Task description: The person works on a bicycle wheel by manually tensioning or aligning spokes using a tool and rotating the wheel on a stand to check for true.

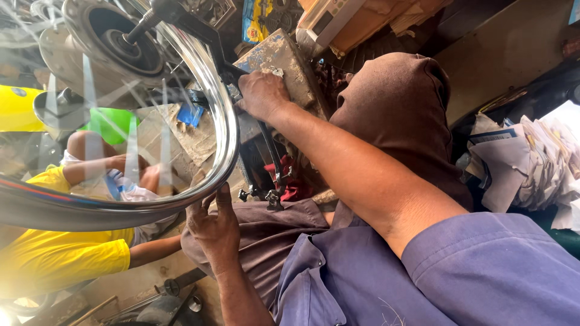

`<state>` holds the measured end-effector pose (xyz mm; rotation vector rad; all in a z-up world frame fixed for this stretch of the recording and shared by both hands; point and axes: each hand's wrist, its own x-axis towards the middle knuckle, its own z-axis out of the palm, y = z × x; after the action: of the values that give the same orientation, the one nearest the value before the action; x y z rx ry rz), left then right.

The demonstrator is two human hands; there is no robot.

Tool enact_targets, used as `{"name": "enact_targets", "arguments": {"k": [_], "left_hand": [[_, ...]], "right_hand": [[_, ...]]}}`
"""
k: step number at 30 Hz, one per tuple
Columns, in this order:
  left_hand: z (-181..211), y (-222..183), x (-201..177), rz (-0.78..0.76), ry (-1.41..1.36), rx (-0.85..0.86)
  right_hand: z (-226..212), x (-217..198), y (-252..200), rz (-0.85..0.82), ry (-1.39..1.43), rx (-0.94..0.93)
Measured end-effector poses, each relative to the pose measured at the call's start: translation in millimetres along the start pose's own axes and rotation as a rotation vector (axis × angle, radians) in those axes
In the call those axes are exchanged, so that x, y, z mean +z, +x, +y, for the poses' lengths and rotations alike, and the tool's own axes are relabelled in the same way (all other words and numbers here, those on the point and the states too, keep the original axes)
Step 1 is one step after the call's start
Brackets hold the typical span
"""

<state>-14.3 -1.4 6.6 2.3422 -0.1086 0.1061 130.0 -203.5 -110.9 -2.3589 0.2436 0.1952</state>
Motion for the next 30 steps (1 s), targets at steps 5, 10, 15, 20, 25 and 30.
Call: {"name": "enact_targets", "arguments": {"k": [5, 10, 15, 20, 25, 30], "left_hand": [[1, 0, 0, 0.019, -0.015, 0.051], [-3, 1, 0, 0.027, 0.011, 0.083], [-7, 0, 0, 0.016, 0.015, 0.054], [-4, 0, -1, 0.018, -0.019, 0.071], [-2, 0, -2, 0.015, -0.037, 0.078], [-3, -1, -1, 0.032, -0.076, 0.053]], "right_hand": [[-1, -1, 0, -0.015, 0.006, 0.011], [1, 1, 1, 0.006, -0.019, -0.017], [2, 4, 2, 0.006, -0.036, -0.023], [2, 6, 3, 0.004, -0.073, -0.029], [3, 7, 4, 0.01, -0.059, -0.031], [5, 9, 4, 0.033, -0.069, -0.056]]}}
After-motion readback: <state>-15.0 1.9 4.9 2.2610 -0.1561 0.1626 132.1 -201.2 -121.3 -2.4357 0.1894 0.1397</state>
